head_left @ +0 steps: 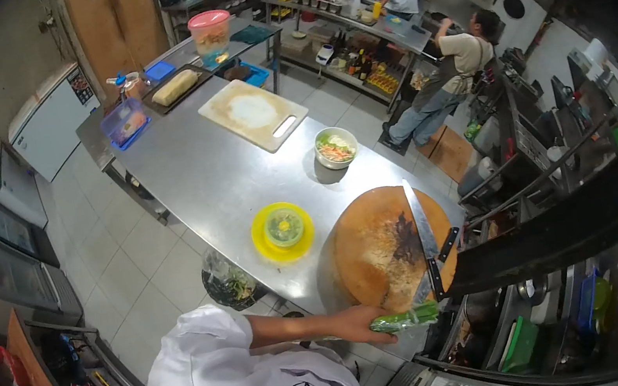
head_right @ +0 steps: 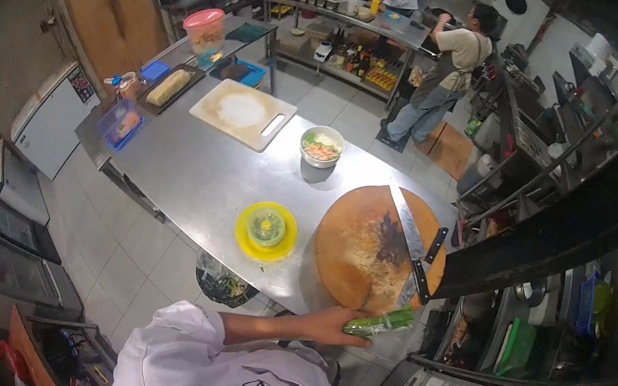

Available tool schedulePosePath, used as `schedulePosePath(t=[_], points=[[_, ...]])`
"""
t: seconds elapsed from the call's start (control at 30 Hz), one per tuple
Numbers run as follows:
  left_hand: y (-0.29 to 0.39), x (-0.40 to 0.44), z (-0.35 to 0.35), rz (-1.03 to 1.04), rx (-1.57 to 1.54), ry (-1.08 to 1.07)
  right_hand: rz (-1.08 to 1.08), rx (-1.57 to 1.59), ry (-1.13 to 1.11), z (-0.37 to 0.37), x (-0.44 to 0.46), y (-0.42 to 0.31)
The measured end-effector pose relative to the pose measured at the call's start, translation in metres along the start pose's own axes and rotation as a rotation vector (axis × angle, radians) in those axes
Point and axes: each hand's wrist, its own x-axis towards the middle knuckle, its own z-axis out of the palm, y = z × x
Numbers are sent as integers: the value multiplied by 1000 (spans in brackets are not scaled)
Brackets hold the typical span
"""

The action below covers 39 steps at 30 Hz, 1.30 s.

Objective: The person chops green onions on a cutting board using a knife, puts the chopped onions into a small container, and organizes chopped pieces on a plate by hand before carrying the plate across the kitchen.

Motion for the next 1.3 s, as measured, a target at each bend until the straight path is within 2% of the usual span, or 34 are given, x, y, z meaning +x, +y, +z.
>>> schedulePosePath(t=[0.03,0.23,0.27,0.4,0.5,0.53,0.57,0.6,0.63,0.67,0.7,0.73,0.77,0.8,0.87,0.9,0.93,0.97,1.0,1.03,1.07,1.1,1.13,1.2,1.23,1.3], points=[[-4,4,0,96,42,44,36,29,-16,-2,1,1],[12,14,-11,-19,2,-153,264,212,-10,-29,-18,33],[10,15,-8,-10,6,-216,316,271,27,-35,-34,45],[16,22,-1,-35,70,-237,539,542,230,-37,-133,118],[28,27,17,137,-1,-171,593,681,263,1,-192,141],[38,29,22,174,20,-135,530,673,211,13,-189,123],[44,27,24,70,-91,-165,452,675,169,24,-184,98],[48,30,27,-57,-187,-176,112,430,131,30,-164,70],[54,39,35,-38,-152,-278,4,582,43,25,-154,20],[59,45,45,48,-321,-266,-181,594,-136,12,-145,-29],[63,52,50,125,-498,-235,-258,628,-316,2,-143,-80],[70,58,61,132,-476,-276,-369,657,-445,-6,-144,-117],[74,64,73,129,-610,-263,-489,678,-583,-7,-147,-143],[79,67,84,123,-747,-241,-499,702,-564,-5,-154,-156],[94,65,106,114,-677,-267,-503,752,-687,-5,-159,-174],[99,66,116,104,-547,-319,-459,640,-823,-9,-148,-181],[102,69,124,95,-415,-367,-468,654,-820,-13,-147,-176],[92,73,129,160,-270,-413,-327,859,-701,-20,-149,-166],[90,72,135,164,-262,-415,-179,1051,-577,-28,-149,-157],[88,70,142,90,-198,-400,-24,1072,-425,-42,-142,-155],[84,69,144,17,-132,-383,-106,1124,-272,-44,-127,-134],[61,71,140,-10,-202,-426,-185,1171,-118,-49,-112,-115],[52,68,136,-10,-194,-422,-116,1204,44,-62,-105,-109],[42,66,129,-52,-64,-567,-46,1263,337,-92,-78,-99],[42,62,130,-53,-55,-565,-41,1289,471,-108,-65,-98],[42,50,131,-187,-43,-462,-61,1202,617,-144,-48,-99]])
